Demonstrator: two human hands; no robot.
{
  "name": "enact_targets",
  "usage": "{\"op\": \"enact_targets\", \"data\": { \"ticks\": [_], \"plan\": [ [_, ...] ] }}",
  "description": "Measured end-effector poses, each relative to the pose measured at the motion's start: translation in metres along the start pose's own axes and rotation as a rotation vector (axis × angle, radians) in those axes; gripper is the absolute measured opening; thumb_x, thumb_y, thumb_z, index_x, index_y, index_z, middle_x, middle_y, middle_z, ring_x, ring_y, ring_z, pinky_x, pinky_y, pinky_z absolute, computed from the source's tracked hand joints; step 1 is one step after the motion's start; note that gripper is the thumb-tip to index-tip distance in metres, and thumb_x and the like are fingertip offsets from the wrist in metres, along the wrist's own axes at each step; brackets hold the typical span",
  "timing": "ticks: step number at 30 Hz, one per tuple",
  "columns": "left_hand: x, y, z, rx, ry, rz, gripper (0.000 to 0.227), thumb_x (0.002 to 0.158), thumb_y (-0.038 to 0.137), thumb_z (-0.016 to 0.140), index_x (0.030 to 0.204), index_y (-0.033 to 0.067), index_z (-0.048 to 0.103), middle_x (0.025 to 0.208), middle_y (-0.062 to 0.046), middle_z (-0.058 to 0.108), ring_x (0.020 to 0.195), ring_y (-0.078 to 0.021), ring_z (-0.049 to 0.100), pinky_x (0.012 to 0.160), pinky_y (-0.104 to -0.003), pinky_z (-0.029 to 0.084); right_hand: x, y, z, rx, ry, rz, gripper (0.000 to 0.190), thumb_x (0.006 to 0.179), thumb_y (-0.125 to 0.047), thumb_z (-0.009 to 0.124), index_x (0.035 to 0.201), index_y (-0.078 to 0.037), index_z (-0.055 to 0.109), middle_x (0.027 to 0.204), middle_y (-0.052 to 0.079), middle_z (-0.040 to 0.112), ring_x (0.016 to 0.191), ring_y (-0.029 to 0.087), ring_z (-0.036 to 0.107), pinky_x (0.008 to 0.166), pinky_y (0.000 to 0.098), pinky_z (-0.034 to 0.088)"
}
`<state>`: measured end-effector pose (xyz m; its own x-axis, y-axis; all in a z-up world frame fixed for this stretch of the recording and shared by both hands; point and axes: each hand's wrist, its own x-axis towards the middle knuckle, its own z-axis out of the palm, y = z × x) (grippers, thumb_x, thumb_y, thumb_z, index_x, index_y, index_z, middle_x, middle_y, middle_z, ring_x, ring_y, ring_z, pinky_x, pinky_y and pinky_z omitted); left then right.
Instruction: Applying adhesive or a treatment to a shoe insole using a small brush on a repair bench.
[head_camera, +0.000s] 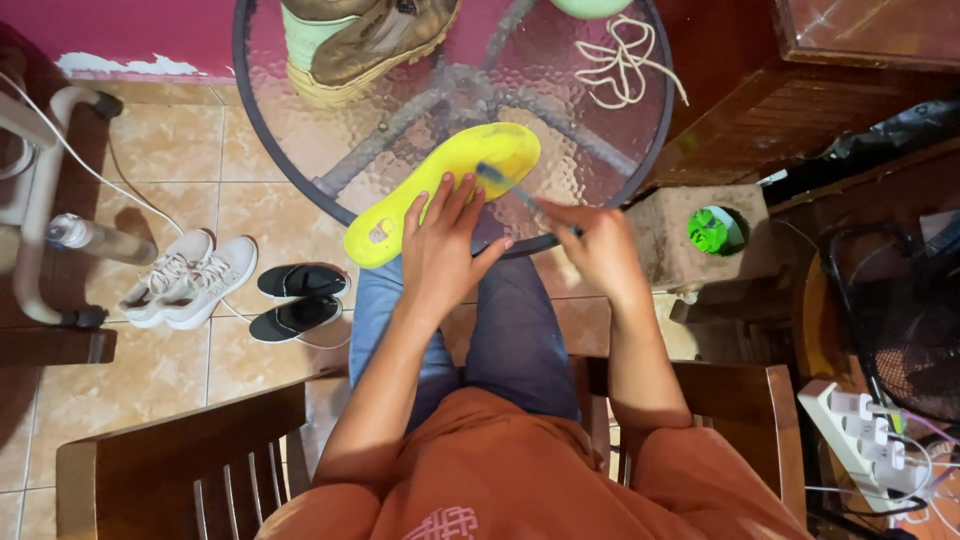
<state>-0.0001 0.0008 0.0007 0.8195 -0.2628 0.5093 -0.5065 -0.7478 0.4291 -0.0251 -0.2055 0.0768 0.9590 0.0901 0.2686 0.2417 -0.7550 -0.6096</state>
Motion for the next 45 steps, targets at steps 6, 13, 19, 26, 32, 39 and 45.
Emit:
{"op": "enact_targets", "data": {
  "ticks": [6,13,19,26,32,39,45],
  "plan": [
    [-0.002,-0.002,0.007,0.008,0.020,0.007,0.069,0.085,0.057,0.080,0.132,0.0080,0.069,0.145,-0.008,0.062,0.143,-0.0290,0.050,0.119,-0.049,0.029,-0.002,0.024,0.009,-0.056,0.015,0.000,0.015,0.091,-0.013,0.072,0.102,-0.011,0.082,0.094,0.016,0.078,0.095,0.041,0.073,0.083,0.0503,0.057],
    [0.000,-0.019,0.001,-0.030,0.034,-0.012,0.064,0.085,0.057,0.079,0.128,0.0099,0.072,0.141,-0.007,0.065,0.141,-0.0272,0.052,0.119,-0.048,0.030,0.012,0.079,0.003,-0.158,0.210,0.080,0.030,0.103,-0.015,0.066,0.131,-0.016,0.075,0.111,0.018,0.076,0.107,0.041,0.068,0.088,0.0526,0.055],
    [0.007,-0.041,-0.005,-0.163,-0.048,-0.037,0.040,0.091,0.052,0.076,0.113,0.0187,0.077,0.129,0.003,0.071,0.135,-0.0197,0.058,0.116,-0.045,0.032,0.022,0.063,0.005,-0.139,0.149,0.147,0.029,0.098,-0.022,0.073,0.125,-0.031,0.077,0.106,0.007,0.077,0.104,0.037,0.069,0.088,0.0511,0.056],
    [0.006,-0.036,-0.009,-0.177,-0.032,-0.050,0.040,0.088,0.047,0.080,0.113,0.0163,0.077,0.129,0.001,0.071,0.136,-0.0206,0.057,0.117,-0.045,0.031,0.026,0.059,-0.006,-0.166,0.180,0.209,0.031,0.101,-0.018,0.067,0.129,-0.026,0.075,0.109,0.013,0.076,0.105,0.042,0.068,0.089,0.0543,0.054],
    [0.005,-0.034,-0.008,-0.173,-0.007,-0.032,0.038,0.087,0.043,0.082,0.111,0.0138,0.078,0.127,-0.001,0.071,0.134,-0.0214,0.059,0.117,-0.044,0.031,-0.008,0.052,-0.007,-0.077,0.069,0.152,0.019,0.098,-0.017,0.071,0.112,-0.024,0.081,0.102,0.009,0.077,0.103,0.037,0.069,0.086,0.0512,0.056],
    [0.004,-0.033,-0.005,-0.143,0.004,-0.026,0.040,0.087,0.042,0.083,0.113,0.0127,0.077,0.129,-0.003,0.071,0.136,-0.0212,0.058,0.118,-0.043,0.028,-0.023,0.068,0.012,-0.050,0.057,0.043,0.008,0.093,-0.010,0.073,0.089,-0.011,0.080,0.086,0.014,0.076,0.091,0.039,0.072,0.083,0.0473,0.057],
    [0.001,-0.023,-0.015,-0.108,-0.042,-0.031,0.044,0.092,0.041,0.079,0.121,0.0096,0.075,0.136,-0.005,0.068,0.141,-0.0228,0.053,0.120,-0.045,0.025,-0.025,0.042,0.018,0.081,0.072,0.008,0.015,0.094,-0.019,0.080,0.108,-0.022,0.083,0.099,0.006,0.080,0.098,0.034,0.075,0.084,0.0422,0.059]
  ]
}}
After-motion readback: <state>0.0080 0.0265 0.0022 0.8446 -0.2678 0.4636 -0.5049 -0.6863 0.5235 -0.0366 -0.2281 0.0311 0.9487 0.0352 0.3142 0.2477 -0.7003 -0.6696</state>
